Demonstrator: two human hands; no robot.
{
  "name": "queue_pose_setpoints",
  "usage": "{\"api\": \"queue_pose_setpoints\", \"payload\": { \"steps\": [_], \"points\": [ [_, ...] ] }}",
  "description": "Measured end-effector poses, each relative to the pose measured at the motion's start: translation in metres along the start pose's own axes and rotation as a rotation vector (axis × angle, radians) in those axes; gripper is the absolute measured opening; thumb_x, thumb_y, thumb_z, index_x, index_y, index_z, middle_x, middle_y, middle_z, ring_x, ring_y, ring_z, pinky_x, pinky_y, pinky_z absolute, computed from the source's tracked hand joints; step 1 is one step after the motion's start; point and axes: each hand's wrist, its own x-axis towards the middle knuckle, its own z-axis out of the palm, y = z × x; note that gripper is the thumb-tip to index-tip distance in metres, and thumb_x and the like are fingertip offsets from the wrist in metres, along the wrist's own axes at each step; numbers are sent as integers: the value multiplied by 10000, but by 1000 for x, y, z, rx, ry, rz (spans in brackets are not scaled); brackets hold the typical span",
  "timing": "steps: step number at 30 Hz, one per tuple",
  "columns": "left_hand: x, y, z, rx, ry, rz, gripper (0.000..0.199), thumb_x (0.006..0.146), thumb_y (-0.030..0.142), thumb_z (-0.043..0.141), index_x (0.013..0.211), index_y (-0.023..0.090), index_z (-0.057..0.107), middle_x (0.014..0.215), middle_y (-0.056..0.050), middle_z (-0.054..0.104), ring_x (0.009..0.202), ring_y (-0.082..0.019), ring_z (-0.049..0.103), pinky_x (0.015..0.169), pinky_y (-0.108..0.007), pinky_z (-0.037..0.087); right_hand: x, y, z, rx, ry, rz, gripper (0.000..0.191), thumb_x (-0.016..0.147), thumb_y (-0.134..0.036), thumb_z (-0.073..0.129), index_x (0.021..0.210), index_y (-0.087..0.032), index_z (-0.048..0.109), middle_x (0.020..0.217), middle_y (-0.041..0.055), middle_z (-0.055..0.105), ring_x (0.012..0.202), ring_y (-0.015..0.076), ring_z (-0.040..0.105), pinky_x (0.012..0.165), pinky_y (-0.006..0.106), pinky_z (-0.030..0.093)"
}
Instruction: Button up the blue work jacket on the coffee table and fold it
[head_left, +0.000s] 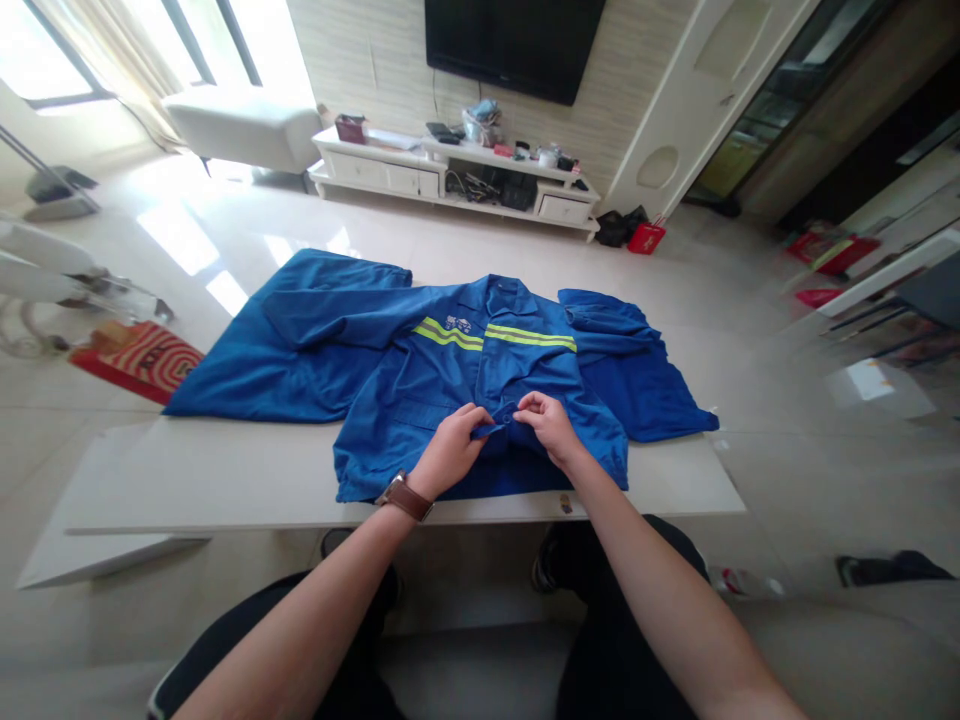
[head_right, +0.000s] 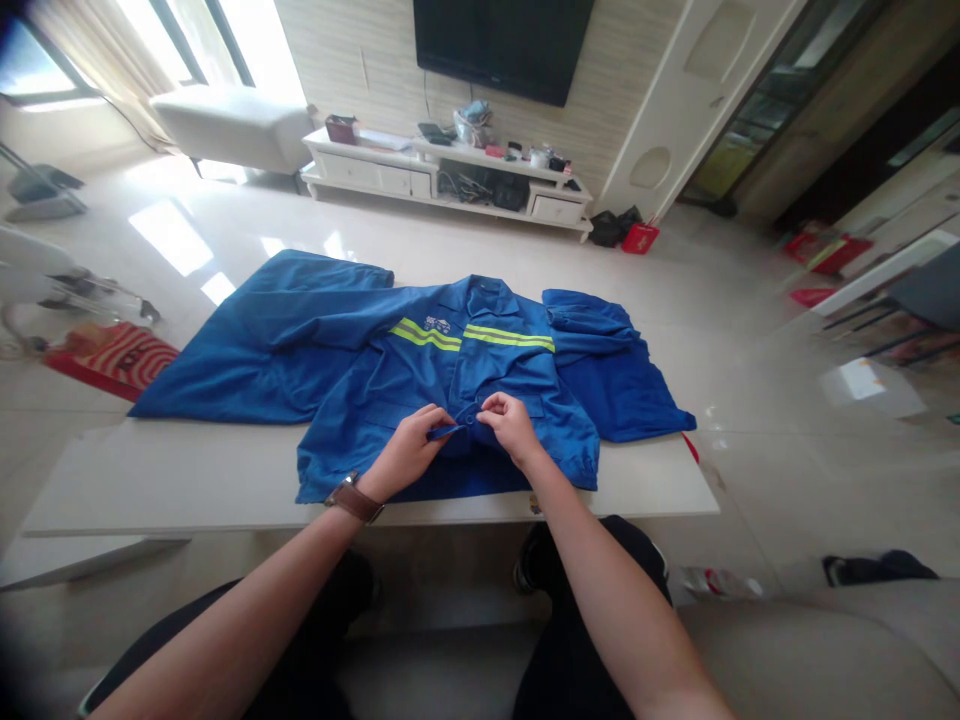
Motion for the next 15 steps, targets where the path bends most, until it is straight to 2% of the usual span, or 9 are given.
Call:
{"api": "queue_pose_setpoints", "payload": {
  "steps": [4, 6, 11, 15],
  "points": [
    [12, -3, 6, -45, 20, -129, 89, 891, 256, 654, 885, 188, 713, 827, -5, 733, 756, -155, 620, 715, -265, 455, 9, -1, 7, 43, -35, 14, 287, 610, -370, 757, 790, -211, 600, 719, -22, 642, 707, 165, 568, 685, 288, 424],
    [18, -7, 8, -44, 43, -151, 99, 876, 279, 691, 866, 190, 735, 808, -3, 743, 748, -158, 626, 707, -268, 462, 13, -2, 7, 59, -82, 30, 286, 616, -364, 768, 805, -207, 622, 732, -24, 657, 724, 166, 585, 708, 293, 442],
    [26, -18, 10, 130, 145, -52, 76, 843, 293, 762, 834, 235, 811, 804, -34, 718, 853, -201, 589, 785, -324, 477, 13, -4, 0, 51, -227, 42, 283, 673, -388, 804, 819, -179, 680, 800, -13, 683, 788, 155, 606, 801, 302, 459],
    [28, -24, 10, 102, 70, -46, 130, 901, 275, 696, 868, 217, 808, 817, -28, 685, 831, -174, 597, 768, -302, 467, 15, -1, -8, 19, -309, 51, 298, 673, -404, 815, 803, -165, 692, 775, -12, 660, 765, 148, 579, 756, 290, 437]
  ]
}}
